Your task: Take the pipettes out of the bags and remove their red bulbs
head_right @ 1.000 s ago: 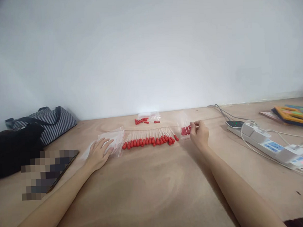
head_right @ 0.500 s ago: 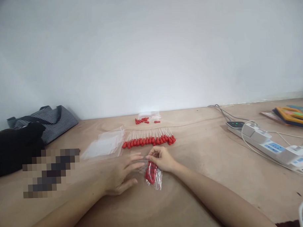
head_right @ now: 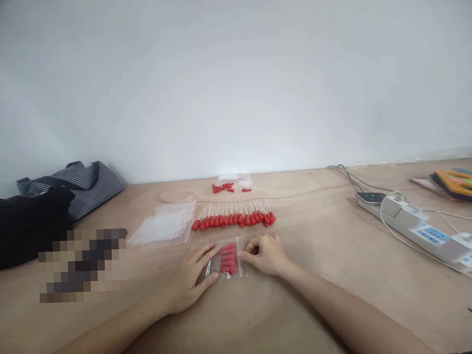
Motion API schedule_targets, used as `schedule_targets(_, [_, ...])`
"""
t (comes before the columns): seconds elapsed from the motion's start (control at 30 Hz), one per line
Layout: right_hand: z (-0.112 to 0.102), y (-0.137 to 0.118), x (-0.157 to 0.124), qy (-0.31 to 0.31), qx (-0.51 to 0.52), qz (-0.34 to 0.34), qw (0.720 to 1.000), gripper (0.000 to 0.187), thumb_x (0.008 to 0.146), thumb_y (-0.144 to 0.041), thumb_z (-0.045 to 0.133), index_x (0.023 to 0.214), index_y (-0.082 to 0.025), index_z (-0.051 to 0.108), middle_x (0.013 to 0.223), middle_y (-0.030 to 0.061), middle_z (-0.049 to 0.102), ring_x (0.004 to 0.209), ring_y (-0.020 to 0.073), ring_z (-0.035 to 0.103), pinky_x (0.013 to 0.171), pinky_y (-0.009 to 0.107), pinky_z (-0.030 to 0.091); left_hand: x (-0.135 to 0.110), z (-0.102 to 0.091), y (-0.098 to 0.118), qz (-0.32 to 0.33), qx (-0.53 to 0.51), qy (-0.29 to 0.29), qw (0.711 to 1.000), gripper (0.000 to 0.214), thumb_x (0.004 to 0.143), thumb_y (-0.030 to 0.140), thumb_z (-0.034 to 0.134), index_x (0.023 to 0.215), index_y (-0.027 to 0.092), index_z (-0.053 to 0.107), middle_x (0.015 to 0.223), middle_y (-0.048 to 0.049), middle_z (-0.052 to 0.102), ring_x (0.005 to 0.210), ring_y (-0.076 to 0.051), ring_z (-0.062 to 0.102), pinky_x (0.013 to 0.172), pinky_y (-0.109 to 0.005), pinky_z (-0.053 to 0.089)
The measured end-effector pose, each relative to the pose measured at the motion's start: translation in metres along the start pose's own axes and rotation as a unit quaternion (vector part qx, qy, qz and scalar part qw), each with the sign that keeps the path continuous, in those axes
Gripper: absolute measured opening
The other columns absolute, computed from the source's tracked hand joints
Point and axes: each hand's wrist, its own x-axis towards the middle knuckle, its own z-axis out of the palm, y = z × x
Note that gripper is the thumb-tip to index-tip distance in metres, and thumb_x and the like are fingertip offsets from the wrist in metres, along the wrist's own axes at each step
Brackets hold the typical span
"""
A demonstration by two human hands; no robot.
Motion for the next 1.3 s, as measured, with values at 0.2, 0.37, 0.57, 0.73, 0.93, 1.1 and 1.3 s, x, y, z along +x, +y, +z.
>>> schedule_targets(0.2, [0.012, -0.017, 0.001, -0.028, 0.075, 0.057, 0.995, 0.027, 0.062, -0.046, 0.062, 0.059, -0.02, 0.061, 0.065, -0.0032, 0.065, 0.067, 0.0141, 0.055, 0.085, 0.037, 0.024, 0.0, 0.003, 0.002, -0.013, 0.004, 0.022, 1.0, 0.046, 0.083, 0.04, 0.04, 0.126, 0.021, 0.038, 0.132, -0.0082, 0.038, 0.119, -0.024, 0.036, 0.098, -0.044, 0.033])
schedule_targets(0.37, [0.02, -0.007, 0.001, -0.017, 0.137, 0.046, 0.989, 0.024, 0.063, -0.04, 0.062, 0.063, -0.018, 0.054, 0.057, -0.0048, 0.059, 0.056, 0.0103, 0.052, 0.076, 0.033, 0.033, 0.0, 0.002, 0.002, -0.014, 0.011, 0.023, 1.0, 0.045, 0.083, 0.039, 0.041, 0.124, 0.02, 0.04, 0.13, -0.0092, 0.039, 0.118, -0.025, 0.037, 0.096, -0.045, 0.033])
schedule_targets(0.57, [0.035, 0.001, 0.002, 0.053, 0.229, -0.026, 0.972, 0.024, 0.065, -0.03, 0.06, 0.083, -0.02, 0.048, 0.058, -0.0061, 0.056, 0.049, 0.0079, 0.048, 0.054, 0.022, 0.035, 0.017, -0.009, 0.003, 0.04, 0.007, 0.031, 0.999, 0.042, 0.079, 0.032, 0.049, 0.12, 0.021, 0.044, 0.12, -0.009, 0.047, 0.11, -0.024, 0.043, 0.092, -0.045, 0.036])
schedule_targets(0.73, [0.035, -0.005, -0.001, 0.105, 0.191, -0.05, 0.975, 0.025, 0.065, -0.024, 0.059, 0.087, -0.021, 0.047, 0.063, -0.0061, 0.058, 0.053, 0.0091, 0.051, 0.061, 0.026, 0.036, 0.049, -0.015, 0.006, 0.144, 0.024, 0.049, 0.988, 0.032, 0.084, 0.014, 0.039, 0.112, 0.021, 0.052, 0.12, -0.0075, 0.048, 0.11, -0.019, 0.042, 0.092, -0.038, 0.037])
schedule_targets(0.93, [0.027, -0.014, -0.008, 0.104, 0.113, -0.06, 0.986, 0.019, 0.069, -0.021, 0.053, 0.087, -0.021, 0.047, 0.066, -0.0064, 0.062, 0.057, 0.0109, 0.053, 0.08, 0.039, 0.028, 0.073, -0.006, 0.001, 0.256, 0.04, 0.064, 0.964, 0.027, 0.083, 0.012, 0.042, 0.095, 0.024, 0.063, 0.104, -0.0046, 0.058, 0.094, -0.017, 0.051, 0.082, -0.034, 0.043])
schedule_targets(1.1, [0.017, -0.004, -0.006, 0.087, 0.045, -0.161, 0.982, 0.02, 0.07, -0.008, 0.042, 0.084, -0.02, 0.049, 0.076, -0.0028, 0.064, 0.071, 0.013, 0.054, 0.075, 0.034, 0.027, 0.074, 0.003, -0.009, 0.306, -0.002, 0.126, 0.944, 0.028, 0.086, 0.017, 0.038, 0.081, 0.018, 0.065, 0.086, -0.0046, 0.064, 0.077, -0.013, 0.055, 0.071, -0.025, 0.046])
schedule_targets(1.3, [0.013, 0.012, 0.009, 0.183, -0.179, -0.406, 0.877, 0.013, 0.078, -0.013, 0.047, 0.081, -0.022, 0.057, 0.076, -0.0027, 0.064, 0.075, 0.0123, 0.048, 0.075, 0.035, 0.022, 0.072, 0.012, -0.014, 0.281, -0.05, 0.152, 0.946, 0.027, 0.086, 0.015, 0.038, 0.079, 0.017, 0.063, 0.084, -0.0037, 0.064, 0.077, -0.011, 0.057, 0.07, -0.023, 0.046])
